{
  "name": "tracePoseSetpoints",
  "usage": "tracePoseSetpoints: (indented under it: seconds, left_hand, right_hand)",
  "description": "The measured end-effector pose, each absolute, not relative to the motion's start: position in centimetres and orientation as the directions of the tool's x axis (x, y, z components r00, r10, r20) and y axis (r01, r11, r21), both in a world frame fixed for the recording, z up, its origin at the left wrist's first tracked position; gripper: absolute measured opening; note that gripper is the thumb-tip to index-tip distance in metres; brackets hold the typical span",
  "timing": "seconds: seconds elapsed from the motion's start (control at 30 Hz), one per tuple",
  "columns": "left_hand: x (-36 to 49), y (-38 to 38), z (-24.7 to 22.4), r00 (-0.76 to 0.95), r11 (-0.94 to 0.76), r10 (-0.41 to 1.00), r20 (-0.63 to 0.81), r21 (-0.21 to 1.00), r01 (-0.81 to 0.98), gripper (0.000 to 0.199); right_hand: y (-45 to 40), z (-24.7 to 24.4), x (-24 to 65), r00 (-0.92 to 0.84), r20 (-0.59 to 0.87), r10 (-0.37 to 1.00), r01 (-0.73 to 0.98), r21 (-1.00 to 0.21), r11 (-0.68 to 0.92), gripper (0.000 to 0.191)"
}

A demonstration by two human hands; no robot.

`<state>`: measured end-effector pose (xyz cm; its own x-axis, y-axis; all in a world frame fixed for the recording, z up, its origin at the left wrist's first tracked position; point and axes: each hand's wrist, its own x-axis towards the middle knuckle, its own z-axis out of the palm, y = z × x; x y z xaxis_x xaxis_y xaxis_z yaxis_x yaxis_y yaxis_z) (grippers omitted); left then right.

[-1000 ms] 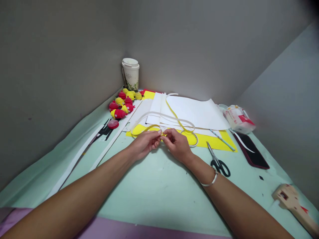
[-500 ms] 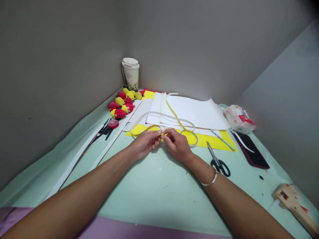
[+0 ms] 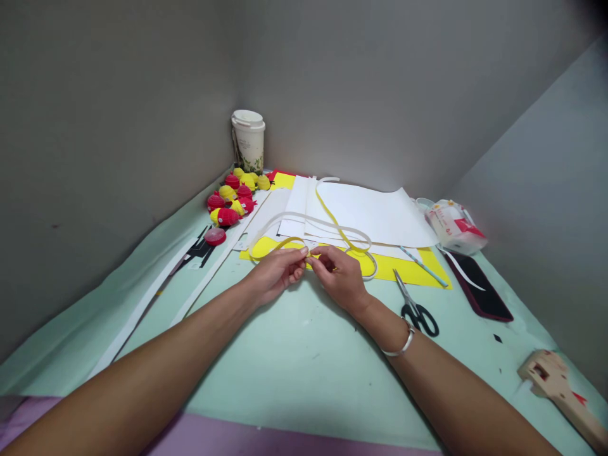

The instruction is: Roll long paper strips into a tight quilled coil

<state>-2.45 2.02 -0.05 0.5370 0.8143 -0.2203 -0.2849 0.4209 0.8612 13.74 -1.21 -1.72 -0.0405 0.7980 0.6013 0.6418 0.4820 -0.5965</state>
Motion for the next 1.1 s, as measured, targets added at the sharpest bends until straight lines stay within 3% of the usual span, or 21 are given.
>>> tracePoseSetpoints:
  seconds: [0.53,1.1]
  left_hand:
    - [-2.4,2.01,0.05,0.534,0.42,0.817,-0.218,0.859,-0.291,0.017]
    - [-2.35,2.02,0.12,0.538,0.435,0.811,-0.231,0.853,-0.289,0.018]
  right_hand:
    - [-1.32,-1.73,13.73,-0.062,0.667,0.742,0.644,-0.542,0.541,0.013]
    - [-1.17,-1.4,13.79,-0.08,0.554,0.829,0.67,-0.586,0.456,0.017]
